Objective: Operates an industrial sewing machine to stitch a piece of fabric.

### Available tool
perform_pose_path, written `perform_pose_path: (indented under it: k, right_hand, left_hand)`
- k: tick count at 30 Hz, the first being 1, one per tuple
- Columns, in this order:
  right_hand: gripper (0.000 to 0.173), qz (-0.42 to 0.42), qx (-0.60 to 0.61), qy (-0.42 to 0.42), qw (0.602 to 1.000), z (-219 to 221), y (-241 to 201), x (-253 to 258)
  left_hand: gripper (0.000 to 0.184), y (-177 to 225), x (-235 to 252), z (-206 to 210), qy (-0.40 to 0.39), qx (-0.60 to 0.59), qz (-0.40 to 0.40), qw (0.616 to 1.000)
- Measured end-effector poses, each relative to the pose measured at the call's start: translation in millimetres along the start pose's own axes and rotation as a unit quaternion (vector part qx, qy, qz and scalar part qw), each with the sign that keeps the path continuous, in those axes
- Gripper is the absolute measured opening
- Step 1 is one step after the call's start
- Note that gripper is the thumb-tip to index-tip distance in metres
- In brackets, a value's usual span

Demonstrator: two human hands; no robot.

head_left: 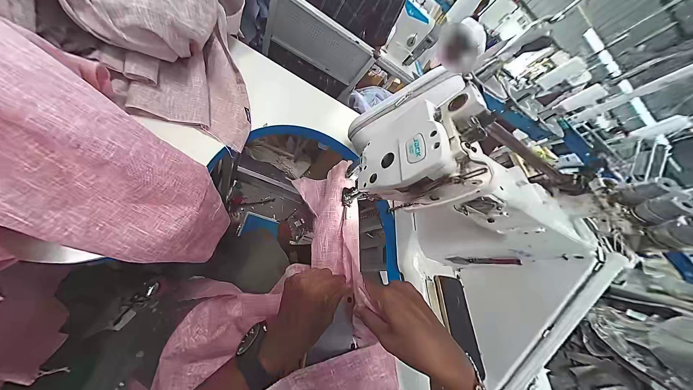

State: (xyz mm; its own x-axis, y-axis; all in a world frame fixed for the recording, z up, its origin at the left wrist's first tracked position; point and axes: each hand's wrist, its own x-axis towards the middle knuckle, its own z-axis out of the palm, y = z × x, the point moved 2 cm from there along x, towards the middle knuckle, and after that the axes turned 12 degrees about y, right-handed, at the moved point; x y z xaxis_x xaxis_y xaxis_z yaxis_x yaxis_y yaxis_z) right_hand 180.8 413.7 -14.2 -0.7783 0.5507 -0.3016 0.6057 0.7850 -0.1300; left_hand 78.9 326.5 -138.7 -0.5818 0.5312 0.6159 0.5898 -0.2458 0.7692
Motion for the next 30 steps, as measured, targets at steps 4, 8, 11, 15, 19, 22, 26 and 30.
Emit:
perform_pose_path:
  k: [4, 8, 11, 15, 19, 22, 26, 30]
  right_hand:
    - [0.025, -0.037, 0.004, -0.016, 0.999, 2, 5, 6]
    - [0.030, -0.063, 0.010, -0.066, 0.996, 2, 13, -1]
    - [0.027, -0.102, 0.055, -0.069, 0.991, 5, 26, 0]
    - [0.025, -0.129, 0.095, -0.054, 0.986, 8, 33, 8]
    - [0.034, -0.154, 0.105, -0.073, 0.980, 5, 38, 6]
    - [0.031, -0.148, 0.103, -0.097, 0.979, 8, 39, 6]
    - [0.026, -0.146, 0.088, -0.092, 0.981, 8, 36, 7]
    - [0.021, -0.167, 0.136, 0.023, 0.976, 15, 29, -5]
  left_hand:
    - [0.030, -4, 4, 13, 0.040, 0.038, -0.014, 0.998]
    - [0.028, 12, -1, -7, -0.042, 0.071, -0.061, 0.995]
    - [0.034, 18, -10, -18, -0.039, 0.054, -0.022, 0.998]
    - [0.032, 10, -5, -9, -0.013, 0.018, 0.033, 0.999]
    - [0.028, 21, 2, -12, -0.087, 0.057, -0.054, 0.993]
    - [0.030, 30, -10, -17, -0.083, 0.065, -0.058, 0.993]
    - [0.034, 22, -17, -6, -0.011, 0.035, -0.023, 0.999]
    - [0.027, 25, 10, -17, -0.128, 0.070, -0.012, 0.989]
